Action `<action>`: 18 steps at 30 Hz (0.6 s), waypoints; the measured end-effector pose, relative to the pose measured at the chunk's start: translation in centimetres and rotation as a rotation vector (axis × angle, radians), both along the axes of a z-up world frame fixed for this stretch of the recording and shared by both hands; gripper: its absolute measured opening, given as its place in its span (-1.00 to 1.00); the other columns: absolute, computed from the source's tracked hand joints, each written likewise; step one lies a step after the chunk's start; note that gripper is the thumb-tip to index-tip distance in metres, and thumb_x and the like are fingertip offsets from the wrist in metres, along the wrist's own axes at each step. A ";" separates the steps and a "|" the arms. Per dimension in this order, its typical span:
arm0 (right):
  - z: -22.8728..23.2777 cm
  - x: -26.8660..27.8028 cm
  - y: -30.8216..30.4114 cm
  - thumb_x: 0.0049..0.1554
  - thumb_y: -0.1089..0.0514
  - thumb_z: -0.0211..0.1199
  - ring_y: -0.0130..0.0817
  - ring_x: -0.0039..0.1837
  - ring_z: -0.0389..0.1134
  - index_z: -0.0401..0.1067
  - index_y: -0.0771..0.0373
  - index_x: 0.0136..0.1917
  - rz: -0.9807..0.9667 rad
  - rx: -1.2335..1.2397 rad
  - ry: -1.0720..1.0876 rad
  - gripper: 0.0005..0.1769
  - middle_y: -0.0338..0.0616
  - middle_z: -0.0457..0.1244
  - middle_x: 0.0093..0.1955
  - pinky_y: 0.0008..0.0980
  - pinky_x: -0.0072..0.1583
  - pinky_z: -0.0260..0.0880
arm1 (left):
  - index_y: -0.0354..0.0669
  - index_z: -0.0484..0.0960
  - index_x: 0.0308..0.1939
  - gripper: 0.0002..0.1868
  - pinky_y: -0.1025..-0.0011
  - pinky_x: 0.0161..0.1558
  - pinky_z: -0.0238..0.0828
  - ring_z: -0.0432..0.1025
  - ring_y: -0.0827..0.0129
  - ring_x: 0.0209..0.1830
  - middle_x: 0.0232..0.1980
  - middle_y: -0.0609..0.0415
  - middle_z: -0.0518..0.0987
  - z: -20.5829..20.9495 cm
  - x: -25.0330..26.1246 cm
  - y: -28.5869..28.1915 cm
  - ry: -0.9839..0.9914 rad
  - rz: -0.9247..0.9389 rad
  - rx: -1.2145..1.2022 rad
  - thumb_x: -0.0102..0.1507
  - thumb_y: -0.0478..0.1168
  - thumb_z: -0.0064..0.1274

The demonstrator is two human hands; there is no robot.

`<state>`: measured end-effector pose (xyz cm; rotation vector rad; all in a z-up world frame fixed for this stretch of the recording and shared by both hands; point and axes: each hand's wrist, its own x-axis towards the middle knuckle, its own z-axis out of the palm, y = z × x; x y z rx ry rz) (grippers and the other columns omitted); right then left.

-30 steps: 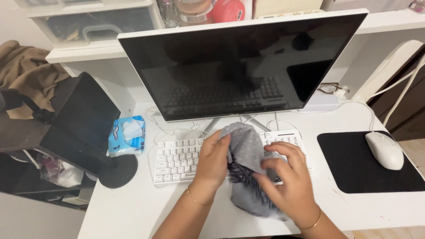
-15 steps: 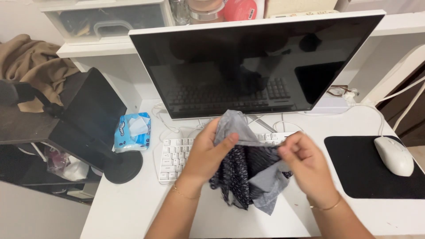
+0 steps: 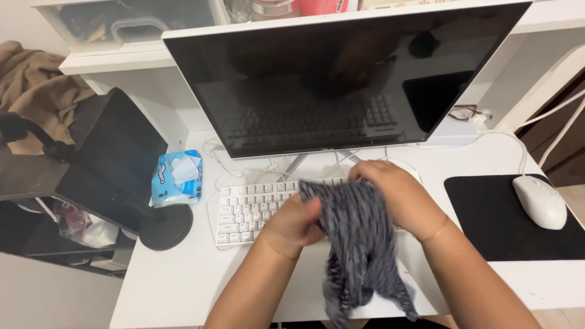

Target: The person is wiping down a computer keyboard with a cloth.

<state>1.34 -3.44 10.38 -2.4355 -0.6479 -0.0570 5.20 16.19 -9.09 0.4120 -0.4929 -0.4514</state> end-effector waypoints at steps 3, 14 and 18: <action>-2.8 -1.3 -2.8 0.09 0.16 0.26 0.33 0.19 0.39 0.51 0.31 0.16 -0.084 0.320 0.158 -0.63 0.22 0.43 0.10 0.19 0.24 0.37 | -0.37 0.55 0.16 -0.37 -0.21 0.19 0.40 0.51 -0.14 0.13 0.09 -0.36 0.61 6.9 -0.7 -0.4 0.045 0.043 -0.115 0.31 0.15 0.00; -4.4 -2.7 -3.7 0.27 -0.04 -0.02 0.39 -0.03 0.51 0.57 0.39 0.08 0.139 0.028 0.465 -0.50 0.41 0.46 -0.11 0.24 0.06 0.47 | -0.08 0.43 0.39 -0.17 -0.02 0.45 0.13 0.39 0.03 0.33 0.36 -0.10 0.48 12.6 -1.6 1.6 0.052 0.060 -0.200 0.32 0.42 -0.38; -8.0 -1.0 -1.7 0.29 -0.08 -0.05 0.20 0.16 0.52 0.47 0.46 0.25 0.045 0.315 0.675 -0.41 0.39 0.45 0.05 0.07 0.22 0.50 | 0.04 0.42 0.41 -0.21 0.07 0.51 0.01 0.34 0.11 0.38 0.40 0.01 0.46 12.8 -1.6 1.8 0.047 0.114 -0.322 0.30 0.41 -0.39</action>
